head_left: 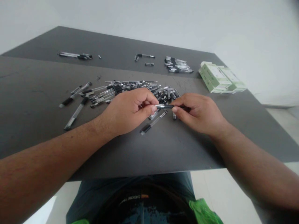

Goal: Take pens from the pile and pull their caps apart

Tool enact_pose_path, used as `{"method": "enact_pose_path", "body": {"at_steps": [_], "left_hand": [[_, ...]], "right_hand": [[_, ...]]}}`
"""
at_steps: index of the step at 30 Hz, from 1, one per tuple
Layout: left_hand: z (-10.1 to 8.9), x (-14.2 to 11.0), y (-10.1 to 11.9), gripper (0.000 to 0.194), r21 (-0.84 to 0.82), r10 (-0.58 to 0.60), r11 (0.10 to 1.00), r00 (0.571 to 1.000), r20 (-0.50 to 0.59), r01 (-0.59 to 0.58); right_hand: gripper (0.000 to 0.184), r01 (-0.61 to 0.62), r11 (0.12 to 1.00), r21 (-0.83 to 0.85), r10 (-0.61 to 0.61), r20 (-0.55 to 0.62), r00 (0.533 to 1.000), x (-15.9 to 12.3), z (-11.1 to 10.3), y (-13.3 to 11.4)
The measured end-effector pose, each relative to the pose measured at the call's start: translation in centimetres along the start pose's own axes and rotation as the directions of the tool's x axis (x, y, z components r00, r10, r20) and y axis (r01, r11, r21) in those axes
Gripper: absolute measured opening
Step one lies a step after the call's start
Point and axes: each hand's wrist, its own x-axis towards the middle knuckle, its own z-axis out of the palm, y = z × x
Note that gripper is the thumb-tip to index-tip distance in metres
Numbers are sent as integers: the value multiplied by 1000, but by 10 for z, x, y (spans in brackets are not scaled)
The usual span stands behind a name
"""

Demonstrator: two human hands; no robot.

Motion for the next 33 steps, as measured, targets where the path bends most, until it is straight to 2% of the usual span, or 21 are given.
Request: {"method": "enact_pose_path", "body": {"at_steps": [4, 8, 12, 14, 17, 20, 24, 33], "left_hand": [[3, -1, -4, 16, -64, -4, 998, 999, -37, 2], [8, -3, -12, 42, -204, -54, 979, 991, -123, 28], [10, -2, -14, 42, -232, -89, 972, 979, -185, 44], [10, -3, -13, 39, -217, -78, 975, 980, -185, 37], [10, -4, -11, 34, -187, -42, 982, 986, -162, 11], [9, -5, -9, 29, -159, 23, 986, 989, -149, -47], [8, -5, -9, 25, -139, 67, 986, 989, -134, -86], [7, -6, -11, 26, -105, 79, 990, 988, -132, -93]], "right_hand": [[16, -37, 999, 12, 37, 2, 999, 1, 2, 0], [19, -139, 990, -17, 138, -19, 990, 1, 2, 6], [19, -284, 951, -121, 282, -28, 959, 11, -7, 23], [19, -326, 921, -212, 331, -13, 944, 24, -14, 40], [26, -325, 865, -382, 351, -2, 937, 49, -20, 77], [33, -303, 754, -583, 421, 74, 904, 73, -18, 122], [38, -326, 693, -643, 478, 72, 875, 94, -5, 167], [36, -303, 648, -699, 496, 86, 864, 113, 13, 212]]}}
